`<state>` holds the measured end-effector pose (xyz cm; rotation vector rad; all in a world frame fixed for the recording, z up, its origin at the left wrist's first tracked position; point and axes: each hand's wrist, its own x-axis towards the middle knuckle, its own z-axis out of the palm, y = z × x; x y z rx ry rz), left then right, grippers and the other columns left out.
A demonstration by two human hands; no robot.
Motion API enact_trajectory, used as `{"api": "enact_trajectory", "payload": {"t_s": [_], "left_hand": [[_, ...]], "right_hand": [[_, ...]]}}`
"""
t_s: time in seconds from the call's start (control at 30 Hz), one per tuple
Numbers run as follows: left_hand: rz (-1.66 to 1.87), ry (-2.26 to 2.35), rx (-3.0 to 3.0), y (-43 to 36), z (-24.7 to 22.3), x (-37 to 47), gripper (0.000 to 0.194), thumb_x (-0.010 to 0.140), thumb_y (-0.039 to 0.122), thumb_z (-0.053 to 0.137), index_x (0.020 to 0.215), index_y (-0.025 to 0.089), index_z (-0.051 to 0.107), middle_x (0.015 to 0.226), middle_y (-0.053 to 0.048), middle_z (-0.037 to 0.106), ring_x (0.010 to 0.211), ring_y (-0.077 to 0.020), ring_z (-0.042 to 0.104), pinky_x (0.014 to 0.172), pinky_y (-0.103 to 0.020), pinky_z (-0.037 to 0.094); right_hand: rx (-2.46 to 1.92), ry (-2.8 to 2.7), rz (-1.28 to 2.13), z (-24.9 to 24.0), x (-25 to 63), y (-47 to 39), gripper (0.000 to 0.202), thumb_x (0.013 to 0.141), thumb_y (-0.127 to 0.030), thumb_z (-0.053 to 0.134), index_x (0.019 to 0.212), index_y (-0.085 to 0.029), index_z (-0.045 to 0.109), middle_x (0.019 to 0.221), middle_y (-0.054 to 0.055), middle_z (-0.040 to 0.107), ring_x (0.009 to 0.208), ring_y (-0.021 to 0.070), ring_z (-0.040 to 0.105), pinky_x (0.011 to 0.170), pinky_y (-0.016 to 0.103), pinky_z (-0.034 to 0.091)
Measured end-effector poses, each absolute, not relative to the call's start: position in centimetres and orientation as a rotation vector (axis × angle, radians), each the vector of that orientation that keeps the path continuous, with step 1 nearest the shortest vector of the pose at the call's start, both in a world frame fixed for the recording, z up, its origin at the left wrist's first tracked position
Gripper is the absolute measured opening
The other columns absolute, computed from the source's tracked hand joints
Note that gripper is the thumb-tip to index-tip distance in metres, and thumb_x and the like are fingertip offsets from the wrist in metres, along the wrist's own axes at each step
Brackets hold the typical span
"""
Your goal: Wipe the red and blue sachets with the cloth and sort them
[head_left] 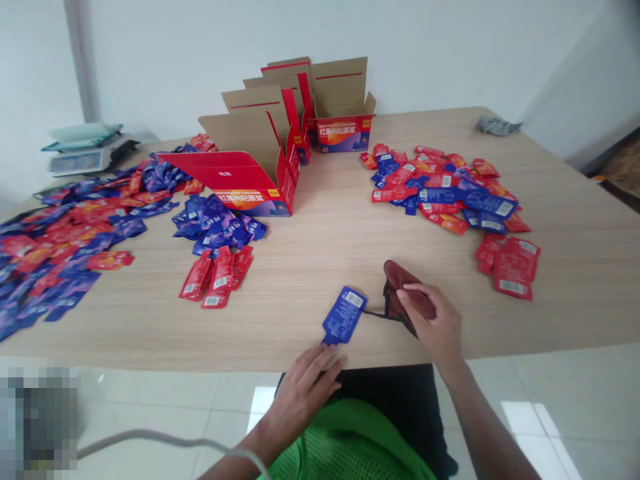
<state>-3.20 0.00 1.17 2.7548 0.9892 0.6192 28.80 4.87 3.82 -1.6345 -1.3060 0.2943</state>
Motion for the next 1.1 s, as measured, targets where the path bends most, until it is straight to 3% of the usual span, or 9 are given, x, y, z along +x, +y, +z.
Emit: {"api": "enact_trajectory", "payload": {"t_s": [0.17,0.3,0.37,0.47,0.7,0.83,0.93,1.1], "left_hand": [[0.59,0.892,2.734,0.5,0.7,-3.8,0.038,0.11,0.016,0.047,0.147,0.018,0.058,0.143,-0.012,0.065,0.141,-0.0245,0.055,0.114,-0.042,0.053],[0.611,0.836,2.741,0.8,1.2,-3.9,0.035,0.11,0.016,0.045,0.141,0.016,0.062,0.132,-0.01,0.072,0.129,-0.0206,0.065,0.112,-0.038,0.055],[0.607,0.818,2.769,0.8,1.4,-3.9,0.034,0.11,0.015,0.046,0.14,0.016,0.063,0.131,-0.01,0.073,0.125,-0.0193,0.067,0.111,-0.036,0.055],[0.569,0.799,2.844,0.8,1.5,-4.0,0.037,0.109,0.012,0.045,0.143,0.014,0.06,0.139,-0.011,0.069,0.135,-0.02,0.061,0.113,-0.036,0.053],[0.593,0.809,2.899,0.7,1.3,-3.9,0.037,0.109,0.009,0.043,0.141,0.012,0.061,0.144,-0.01,0.066,0.138,-0.0203,0.059,0.109,-0.035,0.054],[0.667,0.828,2.859,0.5,0.6,-3.7,0.036,0.108,0.009,0.045,0.14,0.013,0.062,0.133,-0.011,0.073,0.126,-0.0198,0.067,0.106,-0.035,0.055],[0.669,0.851,2.809,0.5,0.4,-3.7,0.035,0.107,0.01,0.049,0.139,0.014,0.063,0.123,-0.009,0.077,0.112,-0.0183,0.073,0.104,-0.034,0.056],[0.619,0.823,2.879,0.6,0.8,-3.8,0.036,0.11,0.01,0.041,0.139,0.012,0.063,0.142,-0.01,0.068,0.13,-0.0203,0.065,0.102,-0.033,0.056]], "right_hand": [[-1.316,-1.642,0.229,6.3,23.7,5.9,0.019,0.095,-0.03,0.073,0.114,-0.03,0.07,0.114,0.006,0.07,0.107,0.0243,0.067,0.095,0.04,0.057],[-0.961,-2.216,0.307,4.2,20.0,5.6,0.021,0.096,-0.02,0.068,0.116,-0.027,0.068,0.111,0.006,0.071,0.111,0.0247,0.063,0.1,0.041,0.057],[-0.905,-2.361,0.293,2.7,19.9,6.2,0.017,0.098,-0.021,0.066,0.113,-0.026,0.069,0.108,0.005,0.071,0.11,0.0246,0.062,0.102,0.042,0.056],[-0.996,-2.368,0.237,1.7,21.7,8.9,0.014,0.099,-0.024,0.065,0.112,-0.027,0.069,0.111,0.006,0.07,0.112,0.0255,0.061,0.103,0.045,0.054],[-1.264,-2.041,0.009,5.3,24.0,13.1,0.016,0.1,-0.026,0.065,0.114,-0.028,0.07,0.111,0.008,0.069,0.107,0.0272,0.064,0.096,0.045,0.056],[-1.003,-2.182,0.184,5.5,20.6,8.5,0.024,0.098,-0.025,0.067,0.121,-0.029,0.067,0.116,0.007,0.069,0.111,0.025,0.064,0.099,0.042,0.056],[-0.867,-2.381,0.271,3.6,19.1,6.7,0.018,0.097,-0.023,0.067,0.115,-0.026,0.068,0.11,0.005,0.071,0.109,0.0245,0.063,0.099,0.041,0.057],[-1.017,-2.299,0.187,1.5,21.5,11.1,0.016,0.098,-0.024,0.066,0.114,-0.027,0.069,0.11,0.006,0.07,0.109,0.024,0.063,0.1,0.043,0.055]]}}
